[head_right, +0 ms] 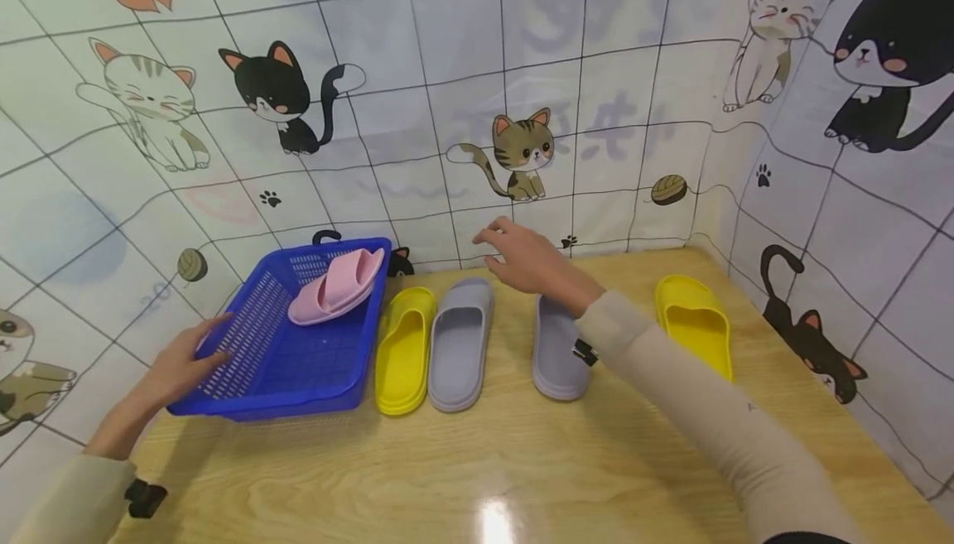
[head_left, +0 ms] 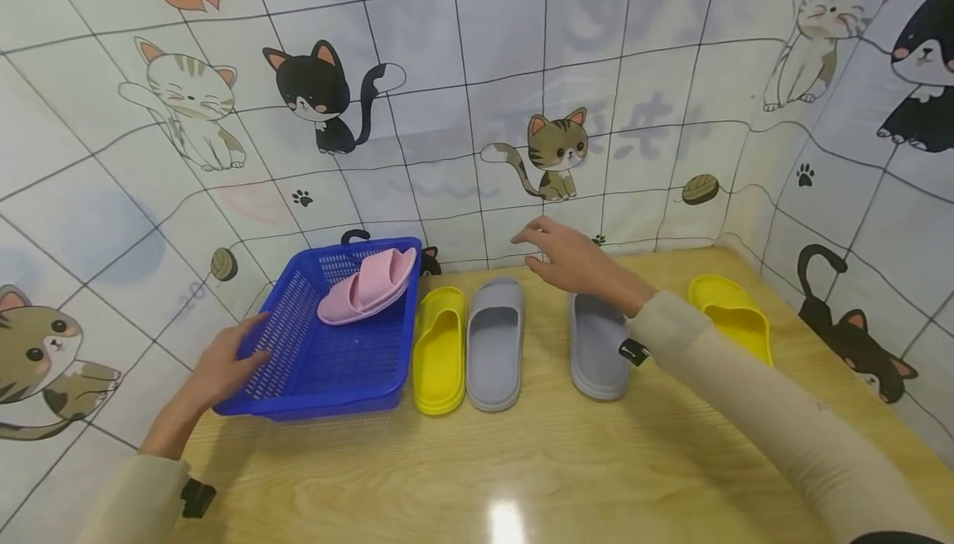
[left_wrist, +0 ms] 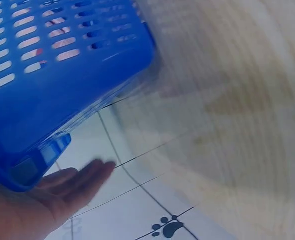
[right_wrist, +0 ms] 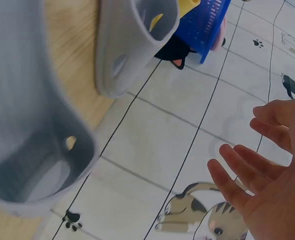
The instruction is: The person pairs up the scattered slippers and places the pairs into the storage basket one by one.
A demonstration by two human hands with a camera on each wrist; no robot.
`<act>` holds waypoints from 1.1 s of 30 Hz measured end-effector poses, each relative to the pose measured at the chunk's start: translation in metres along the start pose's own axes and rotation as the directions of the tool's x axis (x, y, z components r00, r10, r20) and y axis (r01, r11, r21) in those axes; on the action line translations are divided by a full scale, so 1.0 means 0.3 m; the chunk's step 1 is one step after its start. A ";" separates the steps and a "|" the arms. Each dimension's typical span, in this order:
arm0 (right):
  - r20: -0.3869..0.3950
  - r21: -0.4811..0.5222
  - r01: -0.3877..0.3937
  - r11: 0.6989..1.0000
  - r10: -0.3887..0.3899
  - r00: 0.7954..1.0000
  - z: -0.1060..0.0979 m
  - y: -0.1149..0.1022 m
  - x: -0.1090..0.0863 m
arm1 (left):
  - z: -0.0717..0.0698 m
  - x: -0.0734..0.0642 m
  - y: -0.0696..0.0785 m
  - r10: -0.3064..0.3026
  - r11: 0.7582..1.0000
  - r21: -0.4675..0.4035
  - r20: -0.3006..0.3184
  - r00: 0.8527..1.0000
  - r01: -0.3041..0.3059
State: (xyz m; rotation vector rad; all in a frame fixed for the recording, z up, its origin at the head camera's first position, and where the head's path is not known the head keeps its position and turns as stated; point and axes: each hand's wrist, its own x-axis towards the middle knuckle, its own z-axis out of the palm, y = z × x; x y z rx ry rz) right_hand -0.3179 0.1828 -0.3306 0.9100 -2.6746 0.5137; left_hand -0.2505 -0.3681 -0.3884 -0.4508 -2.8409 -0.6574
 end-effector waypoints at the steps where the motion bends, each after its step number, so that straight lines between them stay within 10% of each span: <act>1: 0.002 0.004 -0.007 1.000 0.007 1.000 -0.008 0.008 -0.019 | -0.004 0.002 0.007 -0.007 1.000 0.007 -0.006 1.000 0.007; 15: 0.005 -0.047 -0.032 0.998 0.032 0.999 -0.097 0.122 -0.211 | -0.016 0.103 0.272 0.091 0.978 0.196 -0.082 0.992 -0.074; 26: 0.066 -0.120 -0.096 0.988 0.105 0.992 -0.176 0.203 -0.314 | 0.018 0.233 0.478 0.219 0.954 0.173 0.152 0.964 -0.245; 33: 0.140 -0.218 -0.126 0.968 0.159 0.977 -0.202 0.275 -0.377 | 0.050 0.322 0.571 0.288 0.903 0.241 0.279 0.916 -0.357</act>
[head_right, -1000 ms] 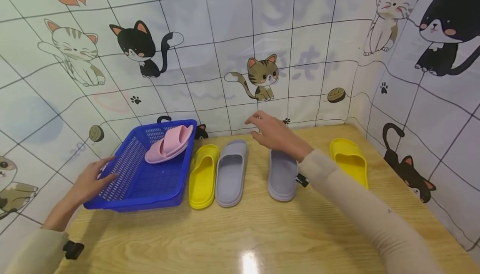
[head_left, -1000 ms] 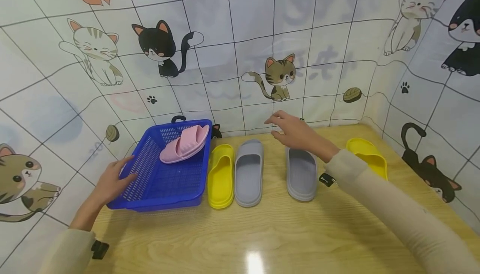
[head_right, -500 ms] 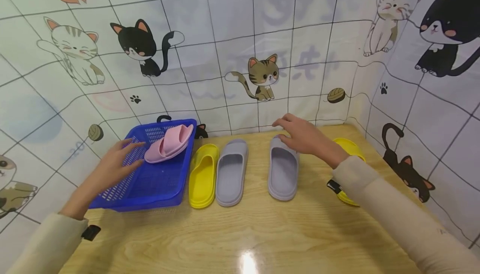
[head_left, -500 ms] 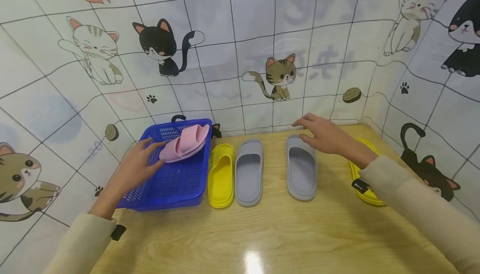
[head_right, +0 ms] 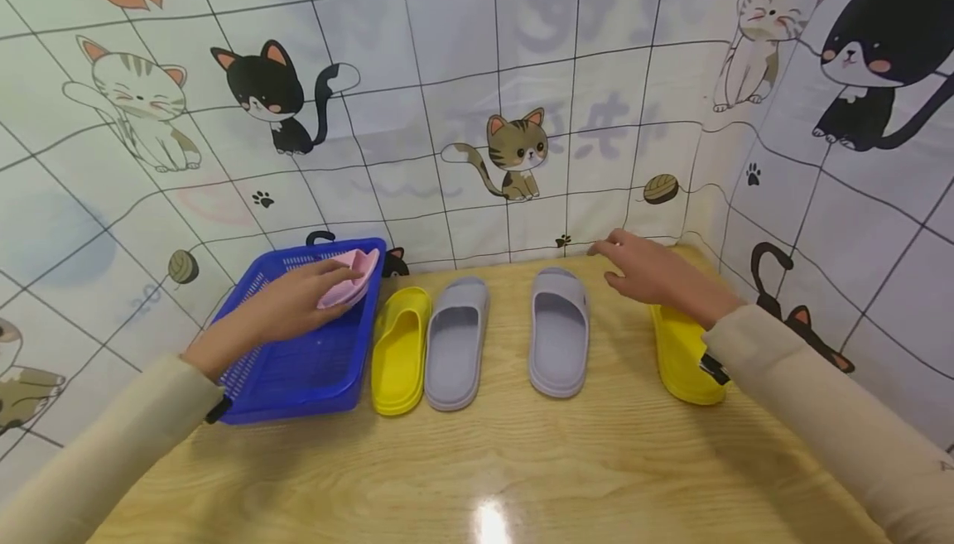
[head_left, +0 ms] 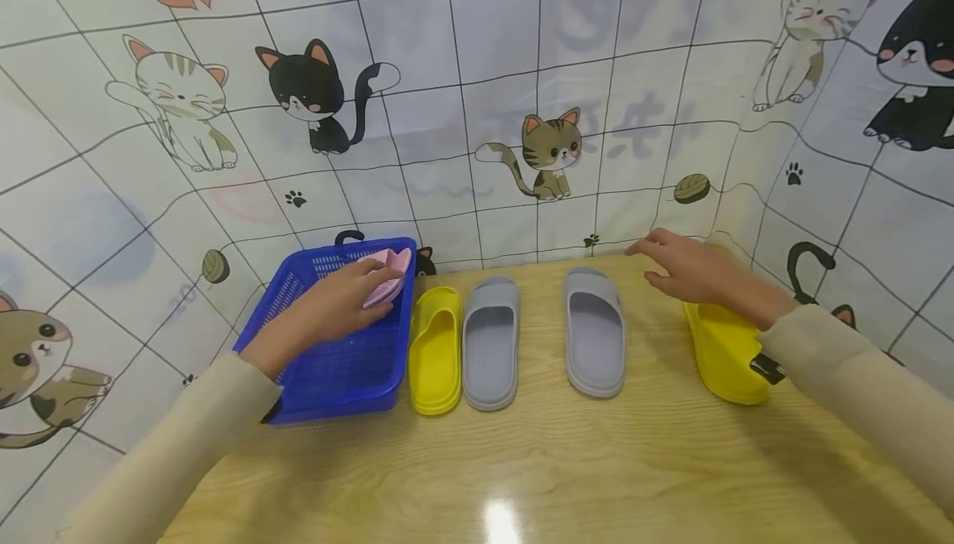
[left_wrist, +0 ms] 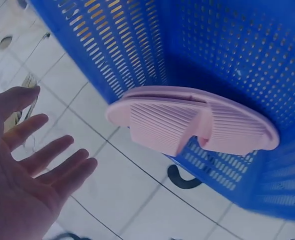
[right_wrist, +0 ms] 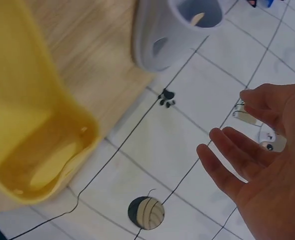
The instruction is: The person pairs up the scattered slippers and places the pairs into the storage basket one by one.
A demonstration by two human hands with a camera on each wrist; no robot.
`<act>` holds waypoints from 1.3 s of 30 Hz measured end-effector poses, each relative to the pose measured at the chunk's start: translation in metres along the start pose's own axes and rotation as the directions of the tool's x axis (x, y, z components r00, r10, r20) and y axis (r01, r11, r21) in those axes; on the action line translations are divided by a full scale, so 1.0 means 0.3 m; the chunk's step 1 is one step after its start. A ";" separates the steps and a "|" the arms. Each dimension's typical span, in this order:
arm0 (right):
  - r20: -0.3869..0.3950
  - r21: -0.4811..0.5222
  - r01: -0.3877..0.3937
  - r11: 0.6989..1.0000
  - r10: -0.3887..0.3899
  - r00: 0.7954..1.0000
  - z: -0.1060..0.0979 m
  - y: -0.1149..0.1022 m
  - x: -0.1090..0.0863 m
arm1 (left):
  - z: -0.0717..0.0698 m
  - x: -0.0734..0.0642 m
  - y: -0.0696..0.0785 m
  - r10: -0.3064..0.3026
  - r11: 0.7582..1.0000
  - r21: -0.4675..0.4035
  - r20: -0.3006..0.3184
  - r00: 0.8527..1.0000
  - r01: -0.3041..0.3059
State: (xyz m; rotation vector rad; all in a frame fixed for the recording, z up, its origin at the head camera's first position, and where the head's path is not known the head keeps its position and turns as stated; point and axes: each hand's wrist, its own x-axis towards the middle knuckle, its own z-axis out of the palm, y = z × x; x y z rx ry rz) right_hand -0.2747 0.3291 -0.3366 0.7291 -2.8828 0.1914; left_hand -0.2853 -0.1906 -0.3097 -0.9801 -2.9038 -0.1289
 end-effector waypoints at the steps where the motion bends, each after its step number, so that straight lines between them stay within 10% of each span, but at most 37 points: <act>1: 0.018 -0.016 -0.006 1.000 0.007 1.000 0.001 0.009 -0.006 | 0.002 0.018 0.007 0.025 1.000 0.013 0.011 1.000 -0.026; 9: 0.109 -0.105 0.041 0.994 -0.029 0.994 0.046 0.047 -0.015 | 0.052 0.165 0.089 0.156 0.977 0.118 0.160 0.975 -0.175; 16: 0.174 -0.151 0.238 0.959 -0.212 0.962 0.136 -0.016 0.065 | 0.126 0.297 0.191 0.188 0.962 0.126 0.337 0.923 -0.242; 26: 0.193 -0.376 0.388 0.842 -0.338 0.921 0.189 -0.047 0.146 | 0.234 0.413 0.271 0.355 0.811 0.354 0.336 0.872 -0.466; 35: 0.257 -0.301 0.423 0.855 -0.354 0.899 0.256 -0.043 0.165 | 0.287 0.458 0.288 0.371 0.601 0.568 0.425 0.826 -0.562; 39: 0.268 -0.298 0.428 0.853 -0.355 0.895 0.267 -0.044 0.165 | 0.287 0.475 0.287 0.371 0.586 0.565 0.450 0.812 -0.581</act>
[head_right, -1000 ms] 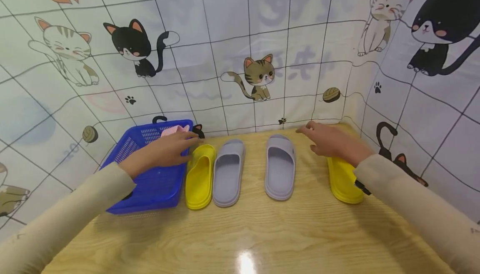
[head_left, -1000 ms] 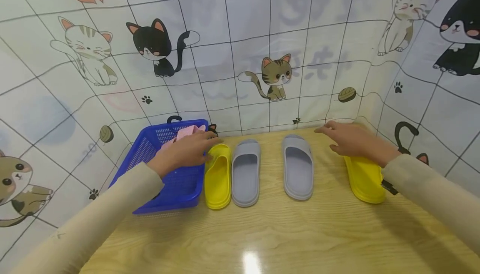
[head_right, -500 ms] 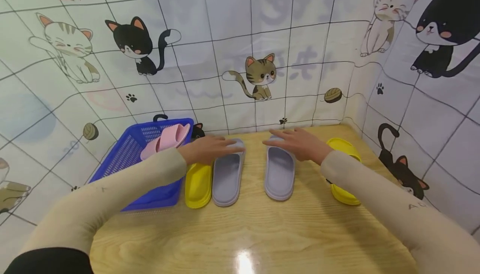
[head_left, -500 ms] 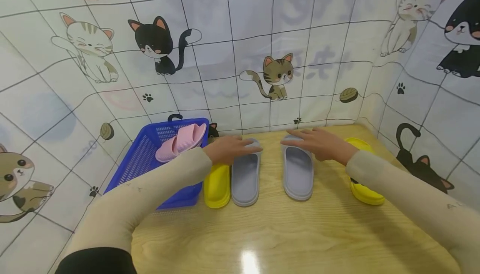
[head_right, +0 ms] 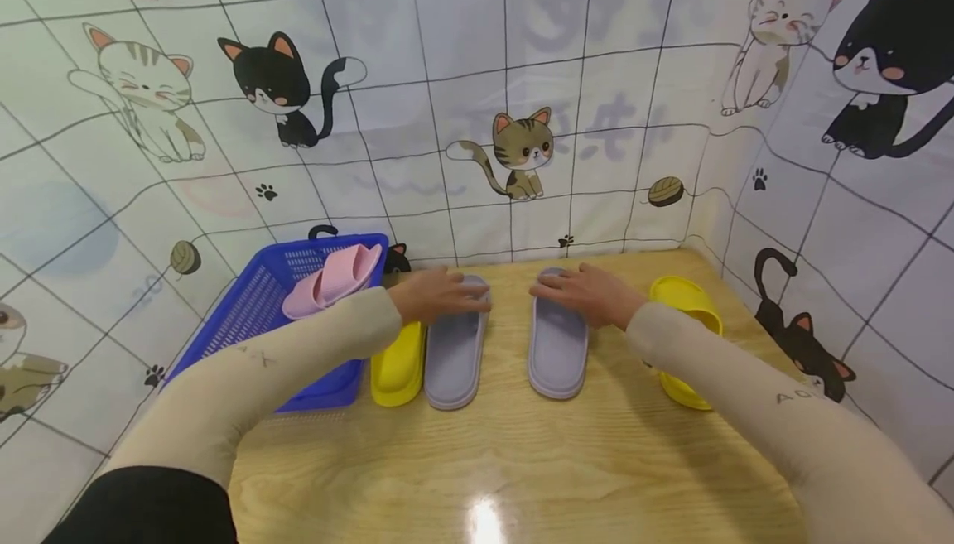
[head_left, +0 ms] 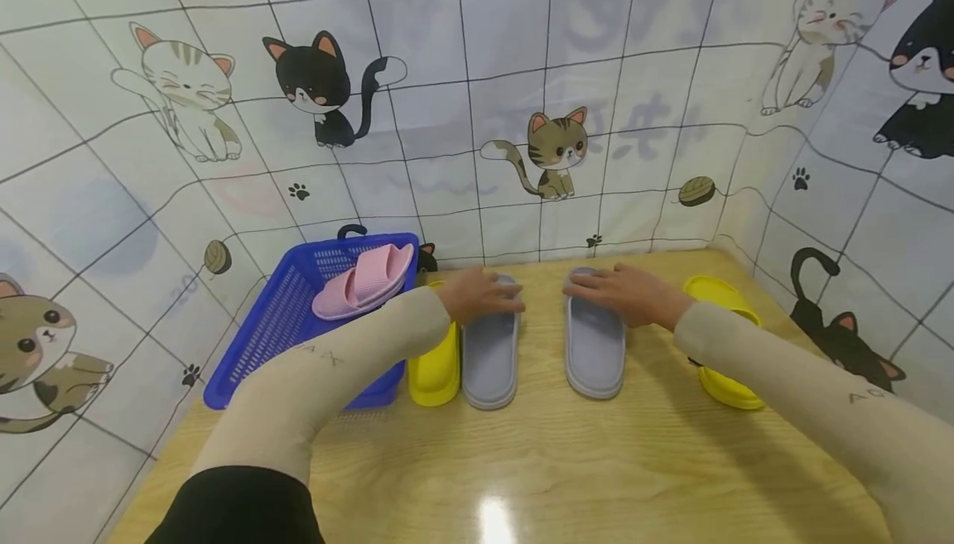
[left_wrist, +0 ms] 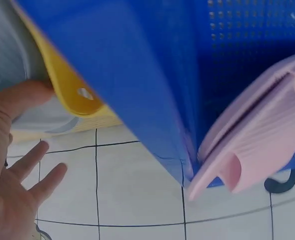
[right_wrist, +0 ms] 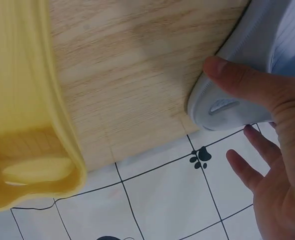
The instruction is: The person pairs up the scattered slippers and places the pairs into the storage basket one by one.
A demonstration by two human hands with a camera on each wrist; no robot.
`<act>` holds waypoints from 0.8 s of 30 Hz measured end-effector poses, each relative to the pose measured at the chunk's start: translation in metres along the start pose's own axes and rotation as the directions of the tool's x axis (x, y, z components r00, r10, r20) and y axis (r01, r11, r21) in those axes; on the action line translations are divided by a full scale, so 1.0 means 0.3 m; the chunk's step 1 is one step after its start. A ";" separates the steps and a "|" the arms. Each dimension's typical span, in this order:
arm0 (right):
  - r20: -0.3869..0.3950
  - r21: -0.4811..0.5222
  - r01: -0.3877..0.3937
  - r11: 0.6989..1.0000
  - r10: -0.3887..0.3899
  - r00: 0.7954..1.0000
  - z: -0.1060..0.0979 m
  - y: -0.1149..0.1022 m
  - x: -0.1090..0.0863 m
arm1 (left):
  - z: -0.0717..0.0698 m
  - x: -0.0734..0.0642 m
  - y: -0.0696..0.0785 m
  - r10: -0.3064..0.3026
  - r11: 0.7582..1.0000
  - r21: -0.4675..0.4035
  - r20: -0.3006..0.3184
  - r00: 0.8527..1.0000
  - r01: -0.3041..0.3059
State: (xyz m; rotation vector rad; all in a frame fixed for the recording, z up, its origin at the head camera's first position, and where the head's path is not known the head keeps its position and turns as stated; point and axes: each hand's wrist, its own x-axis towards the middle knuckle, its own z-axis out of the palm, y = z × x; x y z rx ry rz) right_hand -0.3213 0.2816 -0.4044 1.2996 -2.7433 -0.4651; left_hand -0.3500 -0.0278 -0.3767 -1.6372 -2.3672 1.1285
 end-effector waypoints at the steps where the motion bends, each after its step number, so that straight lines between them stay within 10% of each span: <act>1: 0.002 -0.006 0.003 1.000 -0.003 1.000 0.000 -0.001 0.004 | 0.001 0.000 -0.003 0.005 1.000 -0.013 0.005 1.000 -0.005; 7: 0.048 -0.012 0.020 1.000 -0.019 0.999 -0.018 -0.004 0.024 | -0.012 -0.010 -0.009 -0.005 0.978 -0.209 0.017 1.000 0.008; 18: 0.105 0.175 -0.064 0.982 0.046 0.993 -0.006 0.022 0.005 | -0.036 -0.006 0.034 -0.045 0.847 -0.523 0.113 0.993 0.098; 24: 0.103 0.280 -0.110 0.954 0.085 0.991 0.015 0.046 -0.013 | -0.025 0.004 0.035 -0.046 0.864 -0.495 0.115 0.992 0.097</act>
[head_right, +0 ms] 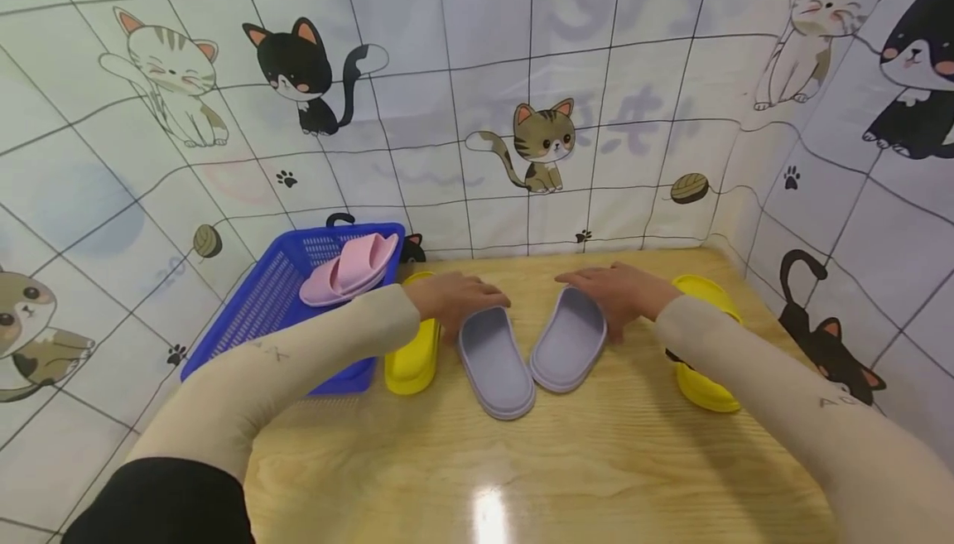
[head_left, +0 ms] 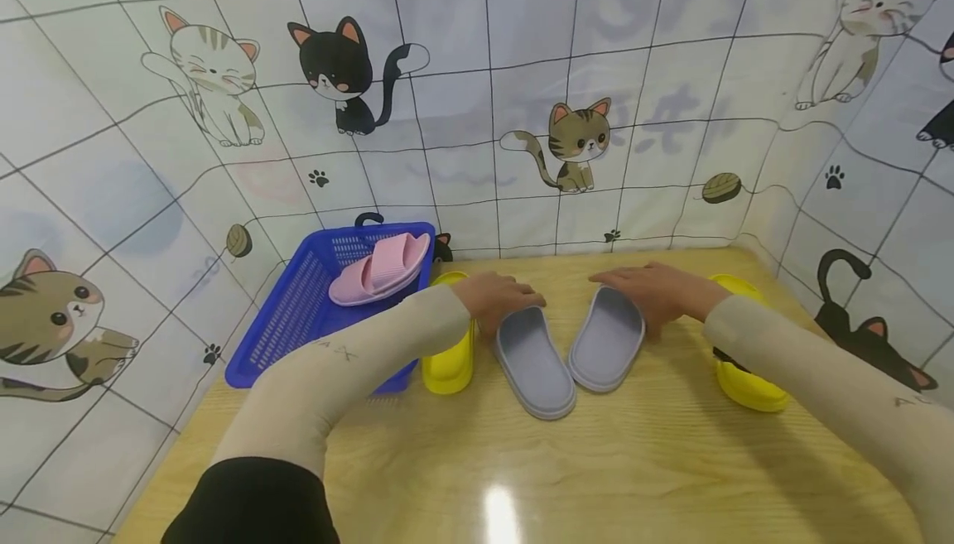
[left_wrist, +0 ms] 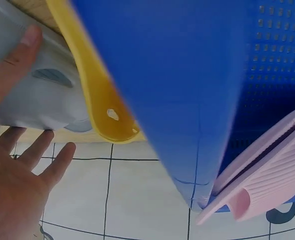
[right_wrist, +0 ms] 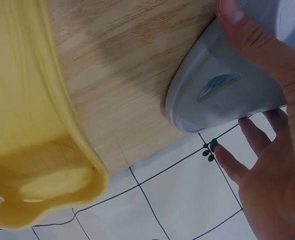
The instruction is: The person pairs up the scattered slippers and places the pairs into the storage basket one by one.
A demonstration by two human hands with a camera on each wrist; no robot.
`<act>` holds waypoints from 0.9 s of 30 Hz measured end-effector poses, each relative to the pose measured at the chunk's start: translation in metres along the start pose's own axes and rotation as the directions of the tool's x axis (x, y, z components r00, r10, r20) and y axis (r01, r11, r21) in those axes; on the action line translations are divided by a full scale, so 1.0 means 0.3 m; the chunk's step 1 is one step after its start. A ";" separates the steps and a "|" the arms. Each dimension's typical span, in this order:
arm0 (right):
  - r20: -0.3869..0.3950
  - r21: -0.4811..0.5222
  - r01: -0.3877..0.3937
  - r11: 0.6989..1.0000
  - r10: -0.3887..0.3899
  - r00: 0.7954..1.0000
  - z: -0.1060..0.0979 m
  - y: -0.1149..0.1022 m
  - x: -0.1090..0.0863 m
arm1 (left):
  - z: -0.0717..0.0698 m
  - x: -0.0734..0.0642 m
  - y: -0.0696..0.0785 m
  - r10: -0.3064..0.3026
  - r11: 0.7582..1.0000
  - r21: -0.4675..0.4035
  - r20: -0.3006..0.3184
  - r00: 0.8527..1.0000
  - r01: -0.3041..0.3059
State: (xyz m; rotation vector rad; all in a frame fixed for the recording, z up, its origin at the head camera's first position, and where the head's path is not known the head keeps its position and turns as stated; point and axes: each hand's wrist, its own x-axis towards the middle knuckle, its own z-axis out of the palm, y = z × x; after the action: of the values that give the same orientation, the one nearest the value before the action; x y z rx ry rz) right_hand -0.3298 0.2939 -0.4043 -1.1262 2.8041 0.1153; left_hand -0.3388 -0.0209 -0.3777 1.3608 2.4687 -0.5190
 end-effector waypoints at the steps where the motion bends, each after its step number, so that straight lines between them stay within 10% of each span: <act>1: -0.002 0.011 -0.003 1.000 0.003 1.000 -0.001 0.001 -0.007 | -0.005 0.002 0.002 0.005 1.000 0.014 0.001 1.000 -0.005; 17: -0.151 0.079 -0.001 0.997 0.013 0.988 -0.013 0.053 -0.083 | -0.064 0.002 -0.004 -0.012 0.993 0.115 -0.005 1.000 0.013; 27: -0.262 0.100 -0.108 0.989 0.131 0.956 -0.112 0.116 -0.176 | -0.157 -0.087 -0.031 -0.129 0.992 0.000 -0.106 0.986 0.130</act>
State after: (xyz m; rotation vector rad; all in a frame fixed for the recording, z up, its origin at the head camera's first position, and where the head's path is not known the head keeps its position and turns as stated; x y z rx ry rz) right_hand -0.3188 0.3514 -0.3627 -1.0220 3.0799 -0.1571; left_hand -0.3363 -0.0246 -0.3232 1.2673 2.6570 -0.4964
